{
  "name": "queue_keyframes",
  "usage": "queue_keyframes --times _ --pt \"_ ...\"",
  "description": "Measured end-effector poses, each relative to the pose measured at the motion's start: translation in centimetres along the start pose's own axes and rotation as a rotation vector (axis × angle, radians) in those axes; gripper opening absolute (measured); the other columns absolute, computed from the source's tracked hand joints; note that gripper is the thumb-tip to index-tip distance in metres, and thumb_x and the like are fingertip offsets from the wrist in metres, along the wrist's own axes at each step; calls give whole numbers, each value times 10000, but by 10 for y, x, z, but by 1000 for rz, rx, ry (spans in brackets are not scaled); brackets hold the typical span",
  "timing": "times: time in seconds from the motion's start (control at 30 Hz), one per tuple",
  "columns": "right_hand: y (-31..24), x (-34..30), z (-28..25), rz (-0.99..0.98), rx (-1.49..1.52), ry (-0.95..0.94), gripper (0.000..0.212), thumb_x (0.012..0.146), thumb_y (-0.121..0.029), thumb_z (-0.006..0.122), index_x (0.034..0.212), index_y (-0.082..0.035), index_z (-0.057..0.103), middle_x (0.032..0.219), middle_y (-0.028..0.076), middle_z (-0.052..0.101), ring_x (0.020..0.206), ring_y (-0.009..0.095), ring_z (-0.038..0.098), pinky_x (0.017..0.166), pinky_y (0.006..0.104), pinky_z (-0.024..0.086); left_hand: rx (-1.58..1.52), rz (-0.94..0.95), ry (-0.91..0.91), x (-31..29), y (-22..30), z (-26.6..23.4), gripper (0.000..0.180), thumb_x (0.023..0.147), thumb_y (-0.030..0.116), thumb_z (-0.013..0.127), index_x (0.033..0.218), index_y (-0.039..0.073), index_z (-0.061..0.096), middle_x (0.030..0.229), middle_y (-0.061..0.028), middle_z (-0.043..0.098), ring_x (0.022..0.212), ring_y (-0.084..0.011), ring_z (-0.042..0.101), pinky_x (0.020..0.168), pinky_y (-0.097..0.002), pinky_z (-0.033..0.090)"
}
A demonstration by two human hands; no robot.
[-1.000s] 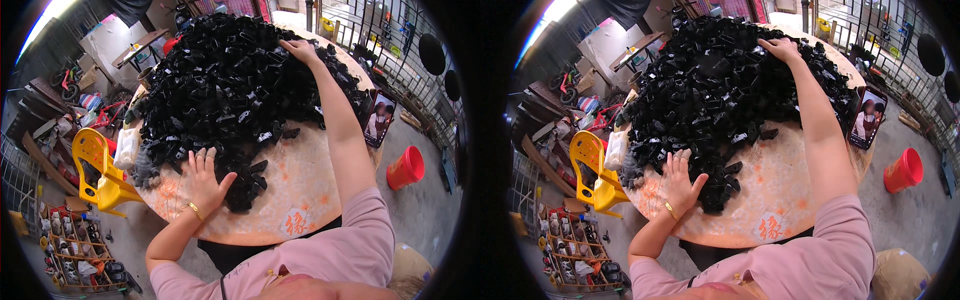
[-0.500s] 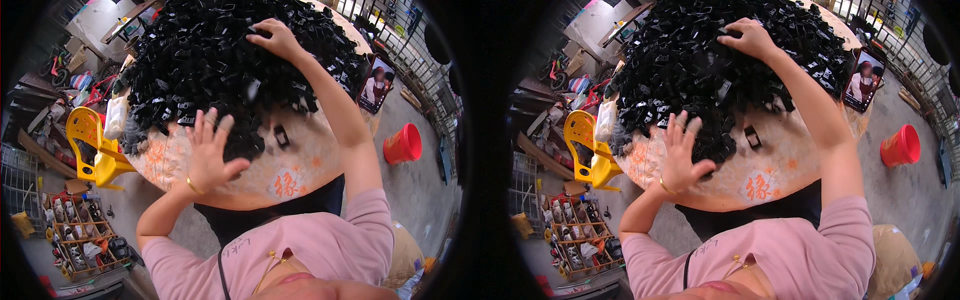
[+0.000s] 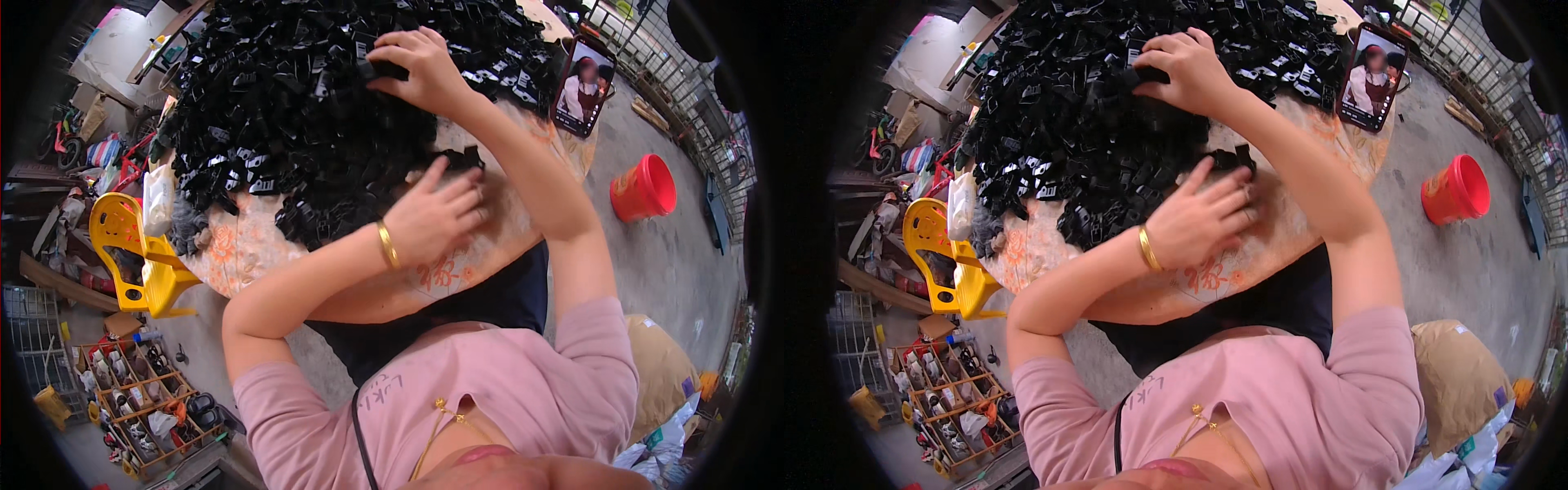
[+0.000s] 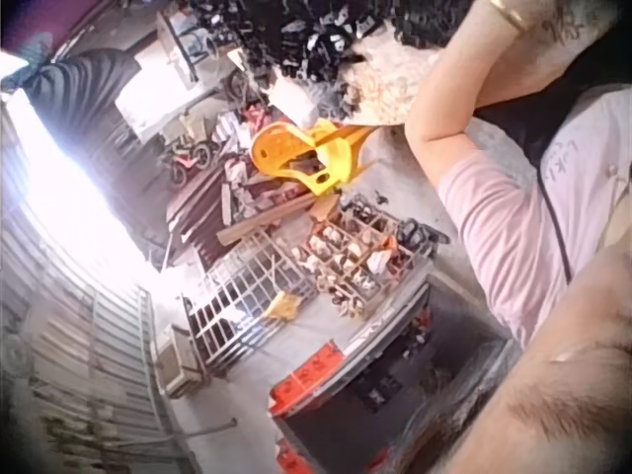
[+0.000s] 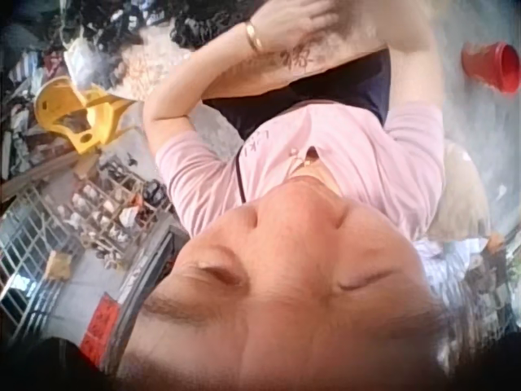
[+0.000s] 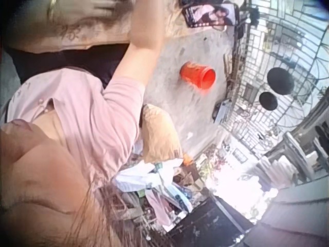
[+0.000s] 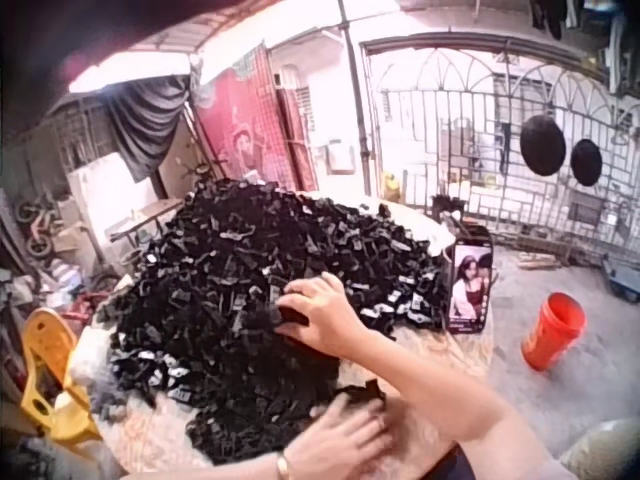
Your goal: The person assembles plastic components by taking pieces from a pile, fitting them together by hand, and placing the assembled parts onto the table.
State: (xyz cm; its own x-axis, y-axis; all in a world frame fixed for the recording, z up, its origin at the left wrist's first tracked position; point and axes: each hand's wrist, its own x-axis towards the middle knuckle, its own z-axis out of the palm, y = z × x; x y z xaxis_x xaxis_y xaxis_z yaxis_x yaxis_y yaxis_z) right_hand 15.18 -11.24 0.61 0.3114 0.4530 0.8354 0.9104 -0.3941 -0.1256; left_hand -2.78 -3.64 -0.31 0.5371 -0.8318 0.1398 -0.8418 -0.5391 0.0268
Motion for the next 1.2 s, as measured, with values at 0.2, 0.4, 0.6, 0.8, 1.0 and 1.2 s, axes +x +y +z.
queue_keyframes --times 0.2,0.4,0.6,0.8,1.0,1.2 --pt "-14 -14 -31 43 100 -201 361 687 -158 714 1036 -136 628 1150 58 574 1092 237 522 1031 502 250 64 -94 143 -13 -36 -7 387 779 266 609 1121 97 547 1242 -91 470 1215 -289 390 998 -431 331" --pt "-10 -22 -42 125 244 -326 306 719 -56 659 1022 -81 626 1162 116 566 1088 278 523 935 371 403 -96 -523 403 -24 -35 -37 127 740 140 656 827 54 624 899 -87 591 843 -278 540 754 -344 449" --pt "-8 -15 -45 54 154 -53 108 737 -144 684 800 -56 683 1016 103 627 931 278 585 809 353 475 -121 -699 280 -48 -43 -55 166 708 137 679 831 39 625 775 -79 535 797 -275 525 714 -341 443" --pt "-23 -11 -72 243 162 -396 231 744 -231 683 920 -82 665 895 69 620 881 260 576 752 355 471 -73 -731 238 -48 -37 -48 256 689 151 700 911 46 625 847 -92 514 838 -265 516 706 -341 449" --pt "-16 -20 -75 189 81 -530 345 668 -126 720 1000 -87 631 937 67 609 923 263 562 811 351 465 151 -722 250 -30 -24 -26 261 631 110 706 862 89 586 888 -79 487 861 -260 485 724 -352 431" --pt "-12 -17 -69 155 171 -315 314 653 -163 749 941 -94 643 899 63 605 866 255 576 768 342 479 31 -759 442 -36 -32 -37 267 647 56 669 901 71 587 958 -89 498 904 -279 480 785 -359 420"
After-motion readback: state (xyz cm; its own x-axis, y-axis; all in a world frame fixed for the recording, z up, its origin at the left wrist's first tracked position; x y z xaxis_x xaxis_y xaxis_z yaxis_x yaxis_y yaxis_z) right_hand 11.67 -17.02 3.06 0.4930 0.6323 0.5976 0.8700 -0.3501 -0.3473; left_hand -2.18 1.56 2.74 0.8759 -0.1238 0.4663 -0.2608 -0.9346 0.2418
